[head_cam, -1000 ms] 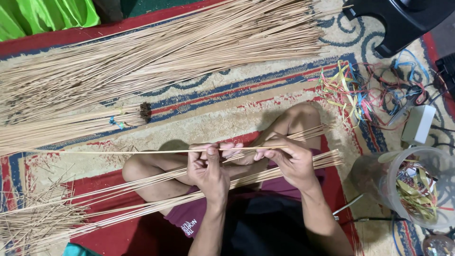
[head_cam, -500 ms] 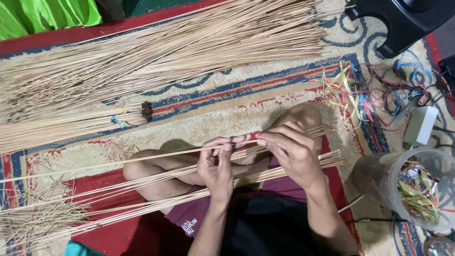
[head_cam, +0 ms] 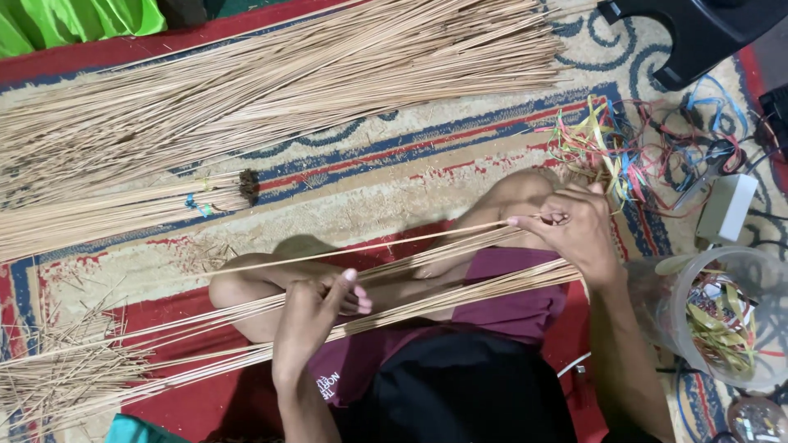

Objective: The person bundles thin wooden sticks by aligning them with both hands, then peeling them apart by hand.

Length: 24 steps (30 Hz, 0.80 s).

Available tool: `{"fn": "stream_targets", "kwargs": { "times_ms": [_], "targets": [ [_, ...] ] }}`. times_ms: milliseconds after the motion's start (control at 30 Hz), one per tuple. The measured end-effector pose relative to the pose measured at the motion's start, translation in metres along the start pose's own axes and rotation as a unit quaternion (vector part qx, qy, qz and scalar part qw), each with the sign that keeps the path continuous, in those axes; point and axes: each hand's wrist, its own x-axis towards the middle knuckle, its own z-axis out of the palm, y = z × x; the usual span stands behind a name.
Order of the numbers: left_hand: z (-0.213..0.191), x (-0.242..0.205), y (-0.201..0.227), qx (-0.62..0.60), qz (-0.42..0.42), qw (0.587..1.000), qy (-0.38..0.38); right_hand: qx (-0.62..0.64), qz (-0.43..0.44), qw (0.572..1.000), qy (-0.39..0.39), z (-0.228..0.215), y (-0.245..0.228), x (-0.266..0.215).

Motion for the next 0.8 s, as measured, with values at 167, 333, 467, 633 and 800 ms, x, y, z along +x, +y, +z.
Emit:
{"fn": "stream_targets", "kwargs": {
  "times_ms": [167, 333, 467, 633, 800],
  "targets": [
    [0.025, 0.019, 0.004, 0.178, 0.226, 0.956, 0.049, 0.082, 0.031, 0.995, -0.052, 0.014, 0.005, -0.007],
    [0.048, 0.074, -0.056, 0.418, 0.144, 0.891, -0.102, 0.053, 0.055, 0.995, -0.07, 0.005, 0.005, -0.014],
    [0.06, 0.091, -0.082, 0.425, 0.083, 0.888, -0.153, 0.064, 0.049, 0.991, -0.109, 0.033, 0.012, -0.033],
    [0.063, 0.098, -0.08, 0.392, 0.016, 0.905, -0.165, 0.123, -0.057, 0.976, -0.172, 0.053, 0.0, -0.028],
    [0.061, 0.084, -0.062, 0.457, 0.061, 0.871, -0.172, 0.092, -0.008, 0.968, -0.233, 0.068, 0.011, -0.031]
  ]
}}
